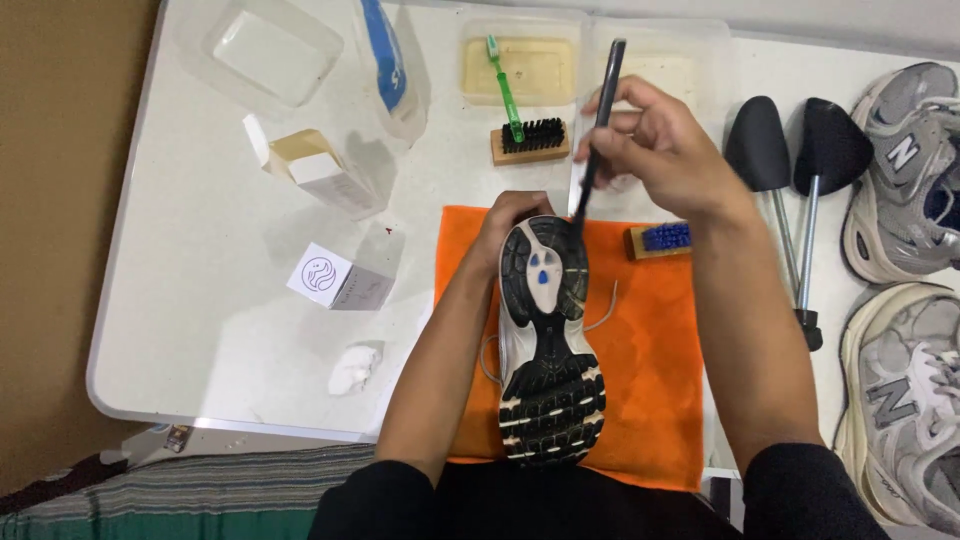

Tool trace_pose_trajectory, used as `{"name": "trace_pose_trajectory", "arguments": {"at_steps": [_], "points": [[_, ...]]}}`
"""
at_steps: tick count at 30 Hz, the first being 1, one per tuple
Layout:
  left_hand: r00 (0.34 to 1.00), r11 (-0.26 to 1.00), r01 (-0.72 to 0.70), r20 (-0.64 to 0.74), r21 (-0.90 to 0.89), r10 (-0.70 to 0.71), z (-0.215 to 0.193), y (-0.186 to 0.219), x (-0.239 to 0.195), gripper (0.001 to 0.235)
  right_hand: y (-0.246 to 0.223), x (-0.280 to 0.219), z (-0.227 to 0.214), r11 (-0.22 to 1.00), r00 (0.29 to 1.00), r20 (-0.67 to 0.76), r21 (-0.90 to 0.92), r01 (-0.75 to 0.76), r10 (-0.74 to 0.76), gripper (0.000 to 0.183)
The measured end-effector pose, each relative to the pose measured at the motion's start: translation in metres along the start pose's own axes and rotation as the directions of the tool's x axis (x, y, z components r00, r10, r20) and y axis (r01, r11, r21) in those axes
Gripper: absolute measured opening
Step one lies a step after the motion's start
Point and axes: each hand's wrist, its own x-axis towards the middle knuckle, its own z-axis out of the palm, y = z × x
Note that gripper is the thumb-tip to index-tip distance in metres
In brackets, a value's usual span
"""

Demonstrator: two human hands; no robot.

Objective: The person scrubs the sole of a white and black sneaker using a small black brush. The shoe is held steady on an orange cloth while the person applies a cleaning solution and scrubs the textured surface of the sole.

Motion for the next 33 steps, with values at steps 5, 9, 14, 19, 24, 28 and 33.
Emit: {"name": "trace_pose_trajectory", "arguments": {"at_steps": [5, 9, 14, 19, 24, 28, 33], "points": [[0.996, 0.997, -0.004, -0.084, -0.083, -0.003, 0.004, -0.013, 0.003, 0.041, -0.004, -0.007, 0.001, 0.997, 0.992, 0.108, -0.053, -0.063, 0.068, 0.02], [0.994, 0.996, 0.006, -0.104, -0.093, -0.016, -0.004, -0.025, 0.009, 0.04, 0.011, 0.0, 0.007, 0.998, 0.998, 0.037, 0.041, 0.047, -0.049, 0.029], [0.995, 1.0, -0.018, -0.099, -0.014, 0.016, 0.009, -0.004, 0.002, 0.042, 0.017, -0.005, 0.007, 0.996, 0.997, -0.058, 0.067, 0.061, -0.057, 0.032], [0.995, 0.998, -0.046, -0.08, 0.052, 0.05, 0.008, -0.002, 0.004, 0.042, 0.016, -0.021, 0.015, 0.999, 0.994, -0.105, -0.026, 0.038, -0.041, 0.032], [0.999, 1.0, 0.0, -0.051, -0.024, -0.001, 0.009, 0.007, 0.007, 0.045, 0.048, -0.041, 0.016, 0.997, 0.947, -0.318, 0.031, 0.067, -0.054, 0.032], [0.999, 1.0, 0.022, -0.024, 0.022, -0.021, 0.0, -0.006, 0.01, 0.044, 0.056, -0.067, 0.023, 0.995, 0.897, -0.44, 0.057, 0.079, -0.046, 0.036], [0.99, 0.982, 0.01, -0.143, 0.19, 0.018, 0.009, -0.013, 0.003, 0.042, 0.059, -0.085, 0.023, 0.988, 0.855, -0.51, 0.06, 0.146, -0.095, 0.029]]}}
